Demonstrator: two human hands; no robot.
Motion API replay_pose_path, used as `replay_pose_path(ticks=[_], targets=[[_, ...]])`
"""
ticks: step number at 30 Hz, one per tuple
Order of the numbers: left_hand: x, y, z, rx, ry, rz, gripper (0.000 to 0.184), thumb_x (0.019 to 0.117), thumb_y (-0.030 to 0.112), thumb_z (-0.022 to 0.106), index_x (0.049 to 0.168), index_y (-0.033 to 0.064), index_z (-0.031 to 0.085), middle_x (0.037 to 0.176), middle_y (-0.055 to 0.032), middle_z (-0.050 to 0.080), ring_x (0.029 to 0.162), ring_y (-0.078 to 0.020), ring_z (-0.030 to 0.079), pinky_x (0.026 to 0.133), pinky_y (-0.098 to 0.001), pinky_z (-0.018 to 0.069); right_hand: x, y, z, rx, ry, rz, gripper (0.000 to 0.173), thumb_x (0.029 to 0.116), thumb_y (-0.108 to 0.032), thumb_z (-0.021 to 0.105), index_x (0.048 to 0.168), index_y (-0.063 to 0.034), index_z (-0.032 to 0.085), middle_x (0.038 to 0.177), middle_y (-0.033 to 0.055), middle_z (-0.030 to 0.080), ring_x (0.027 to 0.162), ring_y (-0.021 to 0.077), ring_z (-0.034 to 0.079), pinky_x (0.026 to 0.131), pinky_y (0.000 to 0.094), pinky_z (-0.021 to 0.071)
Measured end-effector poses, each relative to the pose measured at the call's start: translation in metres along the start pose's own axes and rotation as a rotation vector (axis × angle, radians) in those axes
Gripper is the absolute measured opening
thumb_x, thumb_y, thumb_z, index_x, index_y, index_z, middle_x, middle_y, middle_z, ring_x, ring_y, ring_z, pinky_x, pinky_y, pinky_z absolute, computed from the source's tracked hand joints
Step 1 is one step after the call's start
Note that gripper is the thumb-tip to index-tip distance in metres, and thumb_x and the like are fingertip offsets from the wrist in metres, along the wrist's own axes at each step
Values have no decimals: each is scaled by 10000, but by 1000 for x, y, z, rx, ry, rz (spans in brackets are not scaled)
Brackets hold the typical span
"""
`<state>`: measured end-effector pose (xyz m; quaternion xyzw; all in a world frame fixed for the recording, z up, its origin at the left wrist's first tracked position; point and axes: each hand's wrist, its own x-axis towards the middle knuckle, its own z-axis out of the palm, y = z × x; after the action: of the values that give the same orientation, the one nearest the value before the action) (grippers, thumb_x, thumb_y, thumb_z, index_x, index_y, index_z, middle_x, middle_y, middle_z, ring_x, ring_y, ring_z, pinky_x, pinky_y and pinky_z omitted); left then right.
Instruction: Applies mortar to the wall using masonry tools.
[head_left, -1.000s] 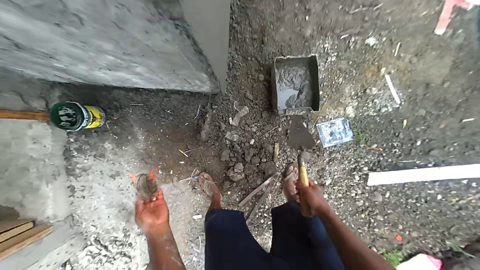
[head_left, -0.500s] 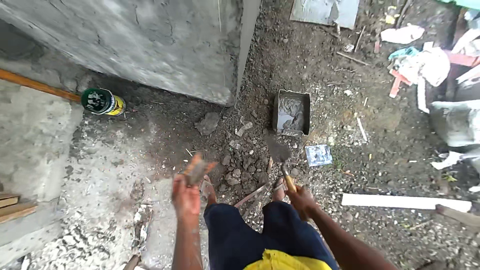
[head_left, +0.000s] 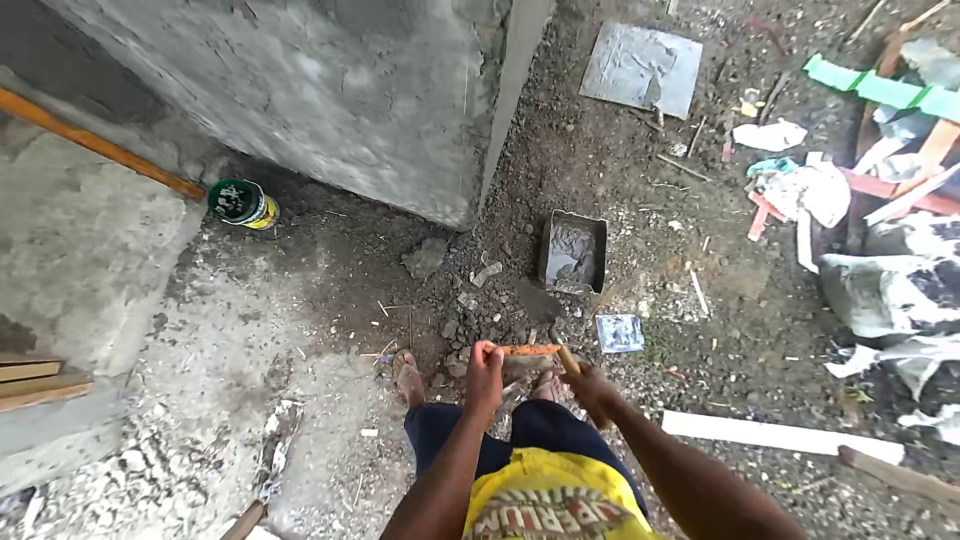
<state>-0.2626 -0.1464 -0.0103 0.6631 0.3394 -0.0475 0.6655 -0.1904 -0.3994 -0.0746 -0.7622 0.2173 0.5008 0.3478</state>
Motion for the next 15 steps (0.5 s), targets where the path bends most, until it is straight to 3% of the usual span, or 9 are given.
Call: replay_pose_path(ticks=[6,11,15], targets=[[33,17,-16,-188,36,55,297,1014,160,550,1231,-42,546,1099,-161,641,1022,-207,635,922,-393,543,-8,19,-41,-51,80,54,412,967,-295,699,1291,-71,578,817,110,627,600,212,609,570,411,557],[62,26,-96,-463,131,57,236,1019,110,529,1199,-42,521,1109,-177,632,1001,-243,643,899,-439,561,-29,33,-39,-34,184,136,413,969,-286,702,1288,-51,584,813,126,632,600,224,613,574,427,561],[100,13,-169,-449,159,-20,252,1029,117,537,1222,-43,522,1120,-184,619,984,-244,637,862,-422,562,-68,20,-1,43,258,179,373,984,-253,685,1261,-28,578,759,111,604,556,202,586,540,393,548]])
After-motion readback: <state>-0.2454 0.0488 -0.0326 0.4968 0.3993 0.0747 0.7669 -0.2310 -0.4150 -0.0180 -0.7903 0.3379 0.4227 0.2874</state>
